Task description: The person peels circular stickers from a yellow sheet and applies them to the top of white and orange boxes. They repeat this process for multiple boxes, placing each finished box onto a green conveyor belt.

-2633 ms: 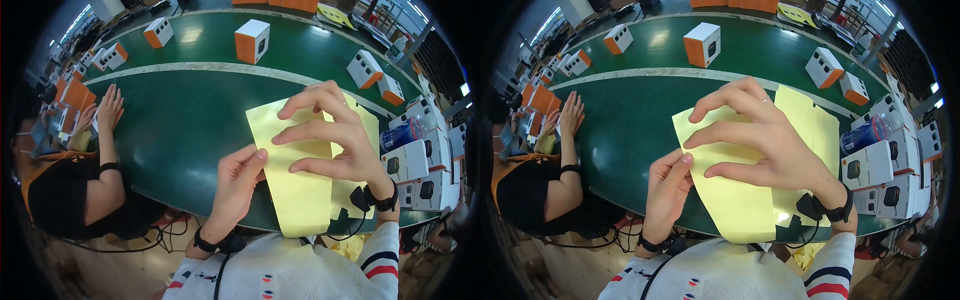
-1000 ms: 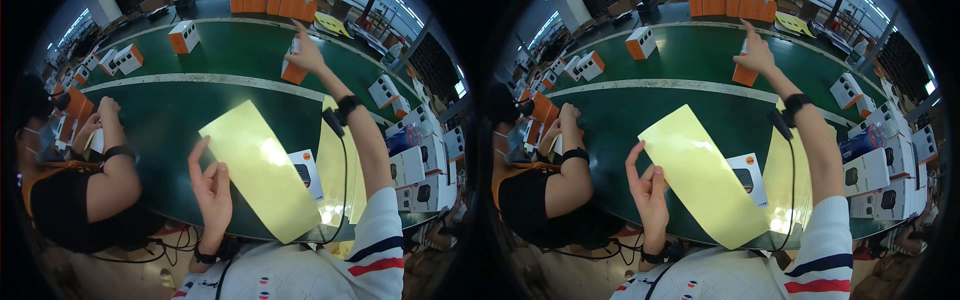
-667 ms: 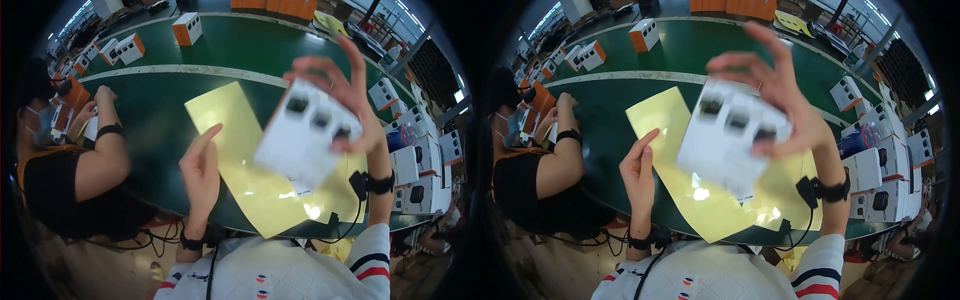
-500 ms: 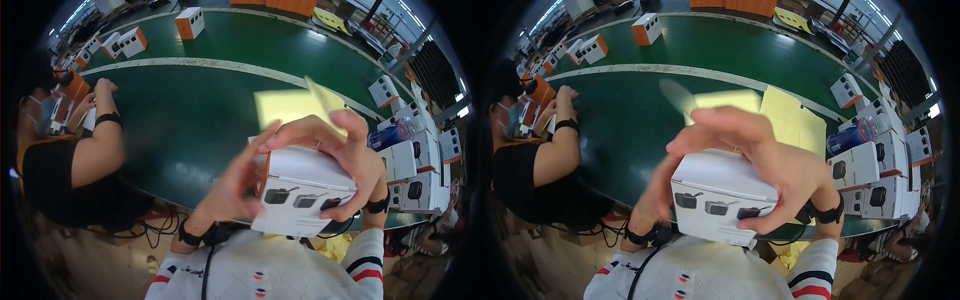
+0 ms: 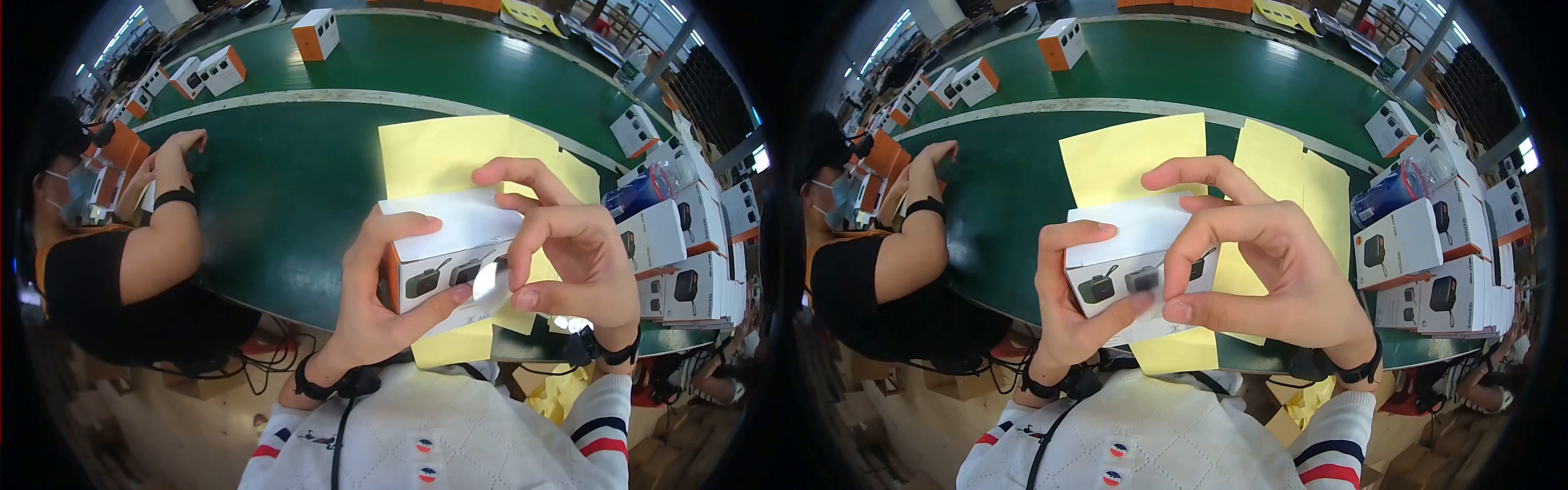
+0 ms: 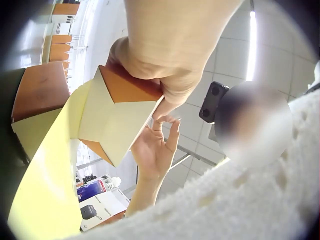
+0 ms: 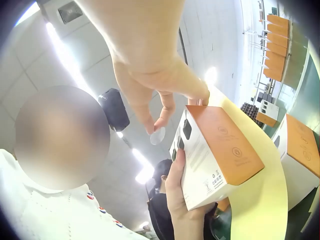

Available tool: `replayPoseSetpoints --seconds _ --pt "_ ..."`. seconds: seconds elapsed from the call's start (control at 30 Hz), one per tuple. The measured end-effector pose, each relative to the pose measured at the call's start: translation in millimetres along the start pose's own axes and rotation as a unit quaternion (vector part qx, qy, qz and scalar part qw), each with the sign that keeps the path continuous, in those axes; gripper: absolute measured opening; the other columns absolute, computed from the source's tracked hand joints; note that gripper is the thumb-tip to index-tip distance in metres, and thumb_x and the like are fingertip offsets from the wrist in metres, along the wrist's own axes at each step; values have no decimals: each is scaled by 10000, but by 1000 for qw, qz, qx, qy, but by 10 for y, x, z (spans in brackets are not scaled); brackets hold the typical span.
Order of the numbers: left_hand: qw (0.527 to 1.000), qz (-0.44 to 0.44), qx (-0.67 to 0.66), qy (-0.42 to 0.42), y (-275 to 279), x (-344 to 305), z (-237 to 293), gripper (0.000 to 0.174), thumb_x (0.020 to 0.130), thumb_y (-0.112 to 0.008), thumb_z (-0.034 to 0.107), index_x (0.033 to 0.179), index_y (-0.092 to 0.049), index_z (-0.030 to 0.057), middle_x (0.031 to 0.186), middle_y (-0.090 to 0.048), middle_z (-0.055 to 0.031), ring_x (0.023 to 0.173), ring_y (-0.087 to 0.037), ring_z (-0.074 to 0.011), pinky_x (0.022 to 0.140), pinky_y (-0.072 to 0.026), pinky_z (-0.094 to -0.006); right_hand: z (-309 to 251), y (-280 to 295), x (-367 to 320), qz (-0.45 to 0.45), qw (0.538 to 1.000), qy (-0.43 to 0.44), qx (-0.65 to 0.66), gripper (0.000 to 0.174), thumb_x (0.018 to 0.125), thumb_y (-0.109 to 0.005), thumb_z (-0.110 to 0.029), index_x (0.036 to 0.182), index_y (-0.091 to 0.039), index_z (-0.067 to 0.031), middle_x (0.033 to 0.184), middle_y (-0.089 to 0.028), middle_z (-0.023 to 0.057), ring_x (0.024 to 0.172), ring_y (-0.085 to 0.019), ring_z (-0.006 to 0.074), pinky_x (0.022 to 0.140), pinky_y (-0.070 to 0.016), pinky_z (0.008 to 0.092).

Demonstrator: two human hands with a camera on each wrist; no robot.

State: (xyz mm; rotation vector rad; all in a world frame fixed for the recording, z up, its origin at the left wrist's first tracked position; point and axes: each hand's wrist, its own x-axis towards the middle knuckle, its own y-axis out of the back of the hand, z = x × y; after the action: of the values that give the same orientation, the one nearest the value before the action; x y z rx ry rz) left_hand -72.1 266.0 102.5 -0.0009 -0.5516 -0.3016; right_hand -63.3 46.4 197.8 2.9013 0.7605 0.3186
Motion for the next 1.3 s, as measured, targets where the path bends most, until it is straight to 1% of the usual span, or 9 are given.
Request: replayPoseSetpoints --seconds 0.13,0.23,0.33,0.37,0.53,0.63,0.73,1.0,1.3 --pt "999 -7 39 11 30 -14 27 646 744 -768 -66 1273 -423 68 1145 -542 -131 1044 -646 -230 848 -548 -332 -26 28 41 -34 999 6 -14 134 605 -807 -65 716 -737 -93 1394 -500 233 1333 -441 302 1146 -222 434" --pt "999 33 -6 -5 -28 -1 25 653 757 -749 -57 1296 -403 72 1153 -503 -135 1065 -609 -230 863 -526 -332 -6 13 52 -50 998 12 -40 129 603 -805 -64 714 -747 -93 1407 -501 220 1342 -433 323 1145 -228 442" --pt "993 39 114 -12 20 -30 35 659 766 -744 -27 1311 -389 75 1153 -463 -137 1060 -559 -219 854 -497 -329 -1 -4 83 -61 992 34 -104 124 612 -799 -52 717 -748 -92 1430 -495 205 1351 -426 333 1142 -237 449" --pt "992 40 118 -19 33 -27 25 656 764 -751 -13 1306 -393 77 1147 -457 -137 1050 -547 -217 845 -489 -329 7 -11 91 -66 988 44 -130 123 616 -796 -45 719 -747 -92 1439 -492 200 1353 -424 335 1141 -241 451" --pt "983 31 159 -82 112 -7 -24 646 753 -782 44 1280 -411 87 1123 -448 -140 998 -516 -218 798 -460 -332 37 -26 153 -60 996 -10 -65 118 632 -781 -16 715 -729 -82 1453 -491 203 1353 -433 311 1134 -263 444" --pt "983 39 148 -96 90 -24 -15 640 746 -795 57 1264 -420 91 1119 -448 -143 995 -512 -227 796 -457 -337 42 -38 177 -59 997 -23 -46 110 643 -770 -10 715 -717 -73 1444 -506 204 1330 -464 293 1125 -283 428" --pt "986 46 129 -94 56 -29 -55 646 742 -802 59 1262 -420 92 1121 -451 -144 997 -515 -230 795 -458 -339 77 -10 174 -53 998 -26 -38 95 659 -758 -10 717 -707 -65 1427 -524 207 1294 -502 282 1112 -304 417" --pt "983 37 148 -102 54 -19 -29 651 739 -803 59 1263 -419 83 1125 -456 -156 1007 -510 -242 811 -454 -357 71 -46 198 -5 998 -59 2 52 720 -736 -37 727 -688 -54 1379 -565 208 1228 -556 251 1083 -347 388" --pt "984 36 146 -98 74 -29 -31 652 744 -805 73 1266 -413 78 1124 -466 -161 1008 -502 -238 832 -435 -358 68 -81 236 16 995 -84 54 46 749 -726 -50 733 -683 -45 1336 -593 206 1191 -576 239 1045 -386 360"
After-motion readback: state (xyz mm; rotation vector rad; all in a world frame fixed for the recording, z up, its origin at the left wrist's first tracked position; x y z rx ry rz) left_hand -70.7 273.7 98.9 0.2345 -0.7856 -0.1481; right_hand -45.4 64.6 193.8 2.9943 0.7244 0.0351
